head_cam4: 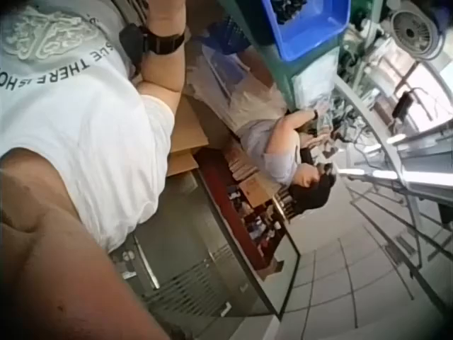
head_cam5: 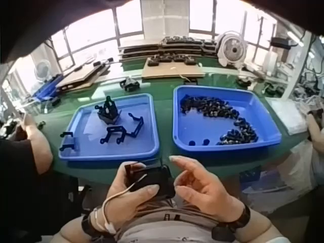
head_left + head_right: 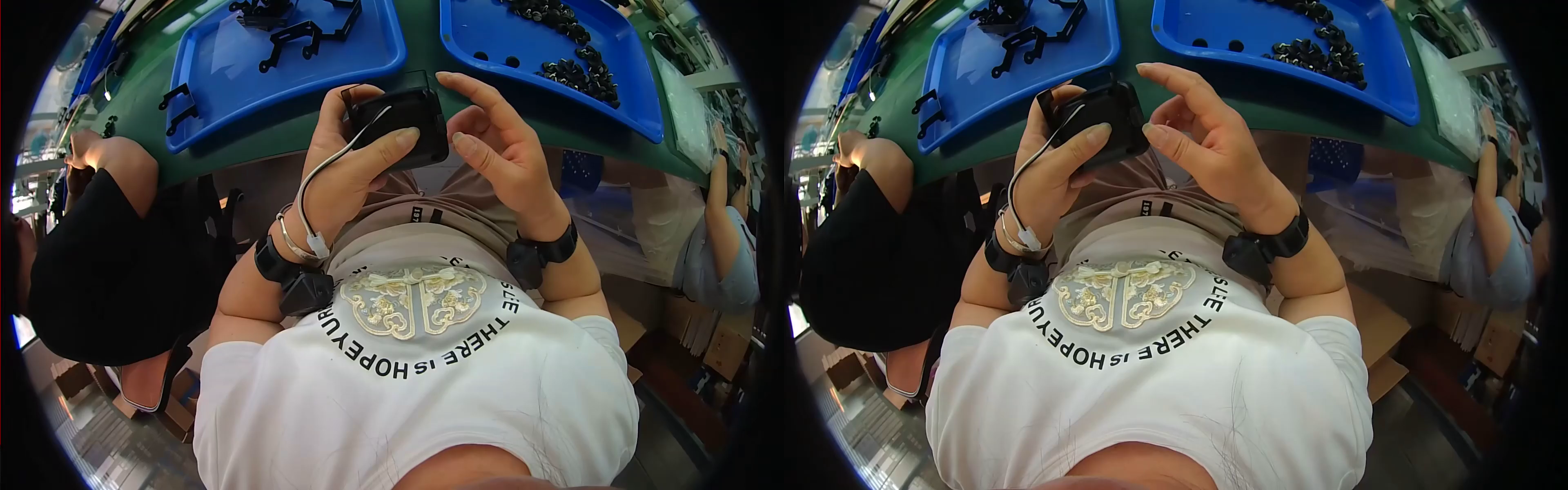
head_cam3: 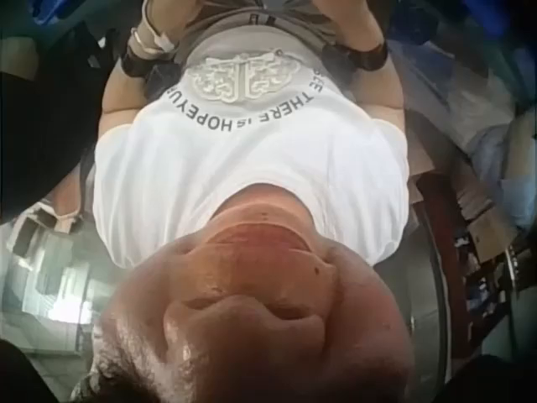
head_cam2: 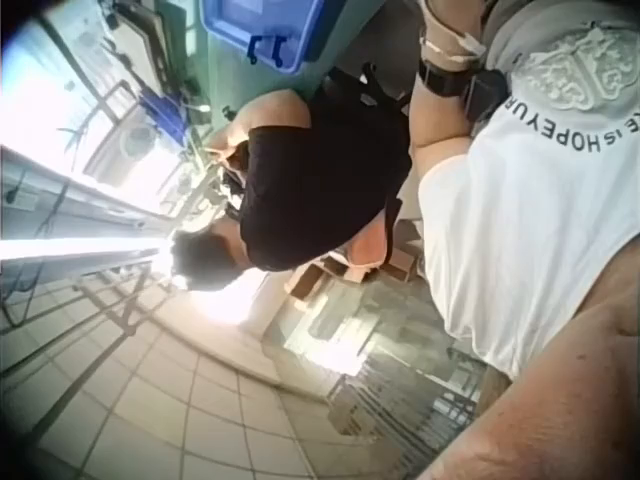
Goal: The person places a black component onto a cardboard sheet, picks up another component, and inserts a small black pin into its side. They then pick up a black bracket from a blue tray, fit it onto the component, and insert another pin into the opposite side.
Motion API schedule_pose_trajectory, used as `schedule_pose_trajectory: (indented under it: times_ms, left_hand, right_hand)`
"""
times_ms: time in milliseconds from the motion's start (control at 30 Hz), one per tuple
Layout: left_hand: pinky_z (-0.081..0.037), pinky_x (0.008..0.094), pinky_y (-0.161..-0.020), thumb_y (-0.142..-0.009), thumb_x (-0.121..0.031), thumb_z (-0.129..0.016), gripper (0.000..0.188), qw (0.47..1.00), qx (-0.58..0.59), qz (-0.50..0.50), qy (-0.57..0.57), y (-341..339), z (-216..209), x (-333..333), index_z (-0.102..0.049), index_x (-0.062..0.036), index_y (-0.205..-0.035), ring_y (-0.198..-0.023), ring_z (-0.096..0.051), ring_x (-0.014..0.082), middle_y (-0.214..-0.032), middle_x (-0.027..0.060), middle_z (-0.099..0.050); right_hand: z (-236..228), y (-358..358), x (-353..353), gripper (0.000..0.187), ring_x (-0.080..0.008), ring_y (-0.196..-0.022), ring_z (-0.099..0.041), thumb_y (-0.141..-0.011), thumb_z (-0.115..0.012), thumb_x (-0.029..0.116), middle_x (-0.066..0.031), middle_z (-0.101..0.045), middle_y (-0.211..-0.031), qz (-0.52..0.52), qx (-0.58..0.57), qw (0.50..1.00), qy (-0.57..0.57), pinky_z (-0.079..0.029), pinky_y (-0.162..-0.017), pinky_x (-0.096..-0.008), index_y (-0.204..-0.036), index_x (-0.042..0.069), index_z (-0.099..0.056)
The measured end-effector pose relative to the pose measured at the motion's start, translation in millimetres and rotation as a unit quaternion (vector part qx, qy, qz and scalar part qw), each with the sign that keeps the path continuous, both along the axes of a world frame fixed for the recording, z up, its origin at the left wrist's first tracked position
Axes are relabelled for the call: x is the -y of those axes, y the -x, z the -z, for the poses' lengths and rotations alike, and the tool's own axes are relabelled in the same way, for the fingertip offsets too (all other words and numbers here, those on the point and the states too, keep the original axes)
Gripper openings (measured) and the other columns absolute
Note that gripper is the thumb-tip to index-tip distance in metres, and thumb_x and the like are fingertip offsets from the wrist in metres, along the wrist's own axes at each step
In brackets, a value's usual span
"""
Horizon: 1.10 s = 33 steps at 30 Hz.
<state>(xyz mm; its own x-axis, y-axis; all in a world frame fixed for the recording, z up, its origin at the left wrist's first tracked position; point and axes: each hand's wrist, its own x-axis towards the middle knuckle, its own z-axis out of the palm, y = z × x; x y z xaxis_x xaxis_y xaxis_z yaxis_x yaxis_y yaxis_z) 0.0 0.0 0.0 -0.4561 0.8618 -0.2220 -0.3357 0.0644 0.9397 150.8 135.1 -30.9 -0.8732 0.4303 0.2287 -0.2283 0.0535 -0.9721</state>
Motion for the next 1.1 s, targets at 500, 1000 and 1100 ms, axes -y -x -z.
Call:
schedule_pose_trajectory:
  times_ms: [500,1000,1100]
  left_hand:
    - [-0.049,0.0186,-0.053,-0.093,-0.023,-0.050,0.053,0.953,0.270,0.011,-0.134,-2,13,-2,-0.029,-0.0032,-0.138,-0.076,-0.060,0.0126,-0.115,0.0109,-0.054]
    - [-0.042,0.0132,-0.049,-0.096,-0.028,-0.046,0.042,0.995,0.042,-0.022,-0.088,-9,27,-7,-0.042,-0.0056,-0.132,-0.061,-0.050,-0.0004,-0.090,-0.0004,-0.060]
    - [-0.040,0.0130,-0.049,-0.096,-0.027,-0.046,0.042,0.995,0.054,-0.016,-0.085,-6,27,-7,-0.042,-0.0056,-0.132,-0.059,-0.048,-0.0007,-0.086,-0.0012,-0.059]
  right_hand:
    - [6,2,11,0.046,-0.0065,-0.091,-0.052,-0.088,-0.055,0.006,-0.0049,-0.055,-0.105,0.043,-0.092,0.989,0.111,-0.043,-0.079,-0.0204,-0.129,-0.002,-0.036]
    - [16,6,16,0.044,-0.0149,-0.117,-0.044,-0.095,-0.044,0.015,-0.0106,-0.044,-0.131,0.079,-0.078,0.989,0.093,-0.033,-0.101,-0.0285,-0.133,-0.003,-0.033]
    - [14,9,15,0.043,-0.0133,-0.114,-0.045,-0.096,-0.044,0.016,-0.0095,-0.045,-0.128,0.078,-0.078,0.986,0.122,-0.034,-0.099,-0.0270,-0.133,-0.003,-0.033]
